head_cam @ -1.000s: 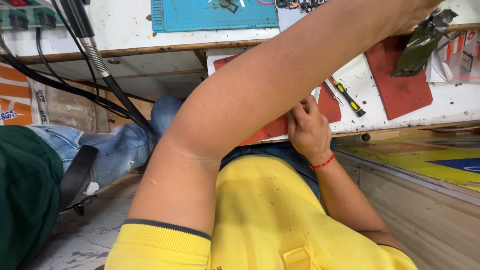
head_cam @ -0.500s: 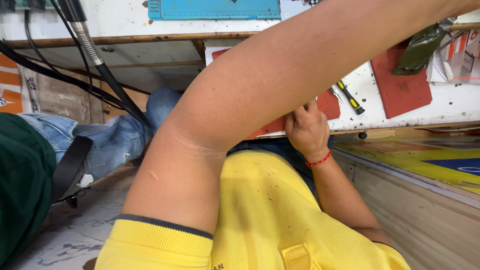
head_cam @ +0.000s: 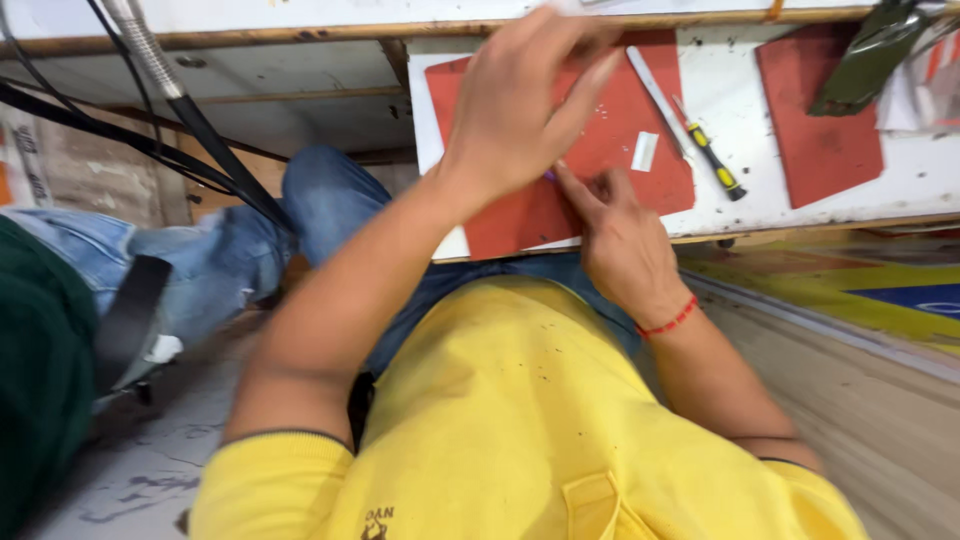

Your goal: The person scrapes a small circuit board with a purple tool and then uses a hot air gun to heat the board. The person works on a red mat on a cluttered workbench.

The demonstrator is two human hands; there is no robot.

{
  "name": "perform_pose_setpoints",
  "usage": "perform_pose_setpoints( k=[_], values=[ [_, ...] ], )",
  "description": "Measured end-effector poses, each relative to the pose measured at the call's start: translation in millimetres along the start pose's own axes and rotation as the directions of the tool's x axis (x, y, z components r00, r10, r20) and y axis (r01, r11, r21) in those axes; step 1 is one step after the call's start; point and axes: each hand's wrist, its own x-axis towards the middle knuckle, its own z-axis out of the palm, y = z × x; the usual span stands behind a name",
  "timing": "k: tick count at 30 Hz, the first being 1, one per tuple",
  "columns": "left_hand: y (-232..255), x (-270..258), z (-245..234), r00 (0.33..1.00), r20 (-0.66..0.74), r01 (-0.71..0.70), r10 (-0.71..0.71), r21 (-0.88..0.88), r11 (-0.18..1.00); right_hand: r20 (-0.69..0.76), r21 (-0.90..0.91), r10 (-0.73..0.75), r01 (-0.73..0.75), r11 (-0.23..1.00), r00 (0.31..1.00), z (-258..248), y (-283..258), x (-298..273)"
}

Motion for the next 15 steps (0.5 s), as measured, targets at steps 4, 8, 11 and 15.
perform_pose_setpoints(
  k=[4, 8, 11, 15],
  values=[
    [-52.1, -94.8, -5.0, 0.967, 0.164, 0.156, -0.194, 0.221, 0.963, -0.033, 0.048, 0.044, -0.042, 0.998, 0.998, -6.2, -0.2, 3.9],
    [-57.3, -103.5, 5.4, 0.98, 0.125, 0.119, -0.152, 0.236, 0.964, -0.014, 0.086, -0.03, 0.031, 0.996, 0.999, -9.8, -0.3, 13.6],
    [-44.1, -83.3, 3.6, 0.977, 0.153, 0.096, -0.15, 0.314, 0.945, -0.04, 0.067, 0.134, -0.131, 0.989, 0.99, -6.6, 2.2, 16.2],
    [-43.8, -91.5, 5.4, 0.973, 0.142, 0.131, -0.179, 0.295, 0.946, 0.033, 0.06, 0.153, -0.155, 0.986, 0.988, -3.7, 13.1, 10.9]
  ],
)
